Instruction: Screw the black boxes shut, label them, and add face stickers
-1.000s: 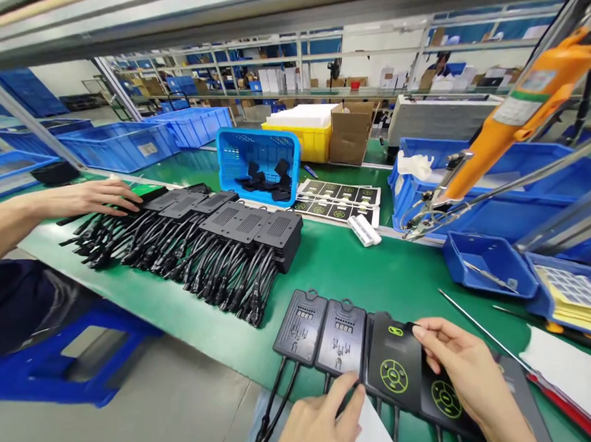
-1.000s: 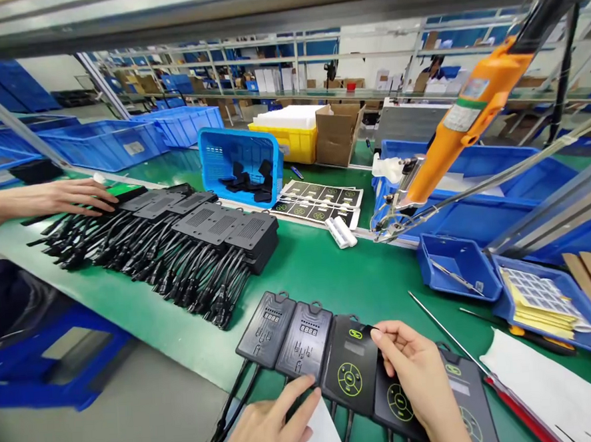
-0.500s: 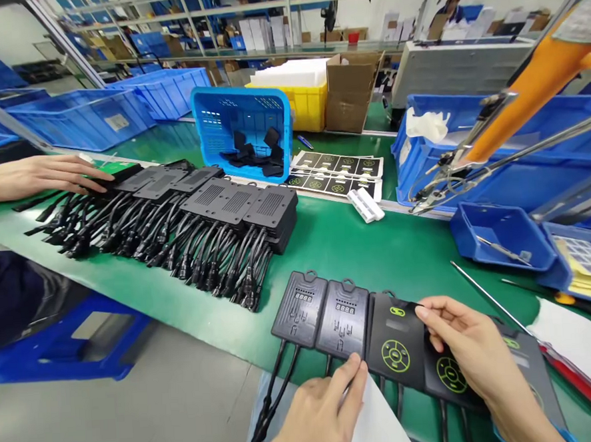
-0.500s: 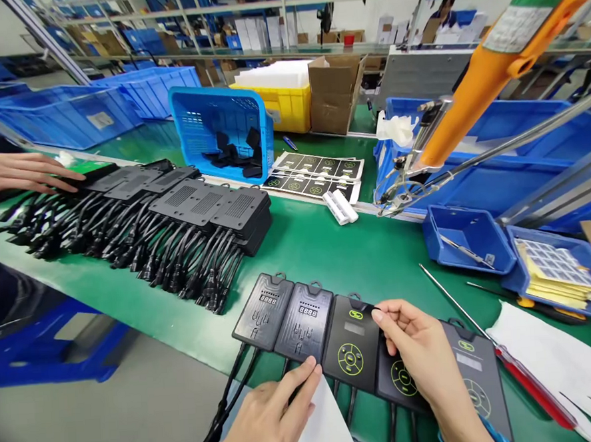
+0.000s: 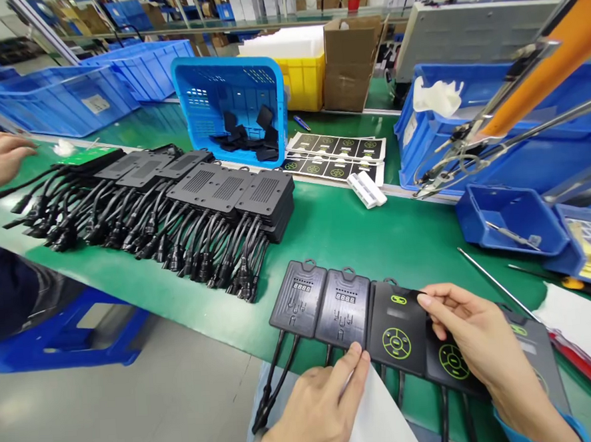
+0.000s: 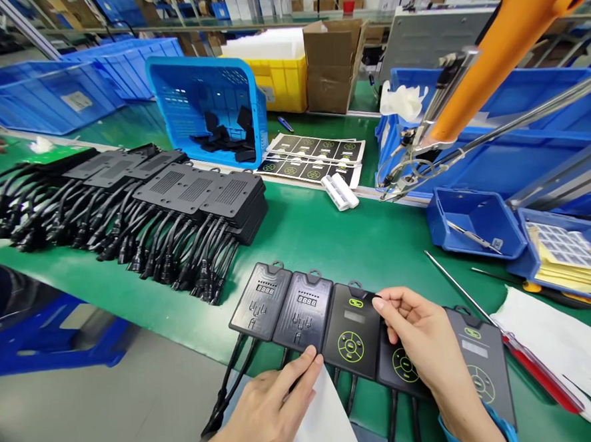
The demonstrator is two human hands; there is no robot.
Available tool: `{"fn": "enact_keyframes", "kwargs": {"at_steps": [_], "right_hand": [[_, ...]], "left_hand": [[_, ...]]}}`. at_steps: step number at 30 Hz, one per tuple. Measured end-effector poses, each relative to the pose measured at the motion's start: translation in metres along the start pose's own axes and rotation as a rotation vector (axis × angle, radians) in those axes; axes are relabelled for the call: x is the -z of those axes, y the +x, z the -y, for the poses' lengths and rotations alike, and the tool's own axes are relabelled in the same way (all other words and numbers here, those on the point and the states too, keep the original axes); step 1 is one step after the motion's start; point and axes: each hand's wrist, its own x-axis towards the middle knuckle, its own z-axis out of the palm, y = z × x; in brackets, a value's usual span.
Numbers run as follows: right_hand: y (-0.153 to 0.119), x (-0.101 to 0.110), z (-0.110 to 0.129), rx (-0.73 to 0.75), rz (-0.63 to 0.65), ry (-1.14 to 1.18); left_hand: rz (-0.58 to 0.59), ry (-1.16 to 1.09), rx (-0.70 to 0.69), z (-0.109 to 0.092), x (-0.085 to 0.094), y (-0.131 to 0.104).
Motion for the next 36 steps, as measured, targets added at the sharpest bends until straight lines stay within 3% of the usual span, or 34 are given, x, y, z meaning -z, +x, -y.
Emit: {"fn": "enact_keyframes", "kwargs": {"at_steps": [10,36], "right_hand": [[0.000,-0.001,0.003,-0.022,-0.015,-0.007],[0.000,-0.005,0.004,-0.052,-0.048,-0.084]], "left_hand": [[0.051,0.088,-0.012,-0.003,0.015,0.010],[0.033,0.088,-0.014,-0.004,0.013,0.011]]}}
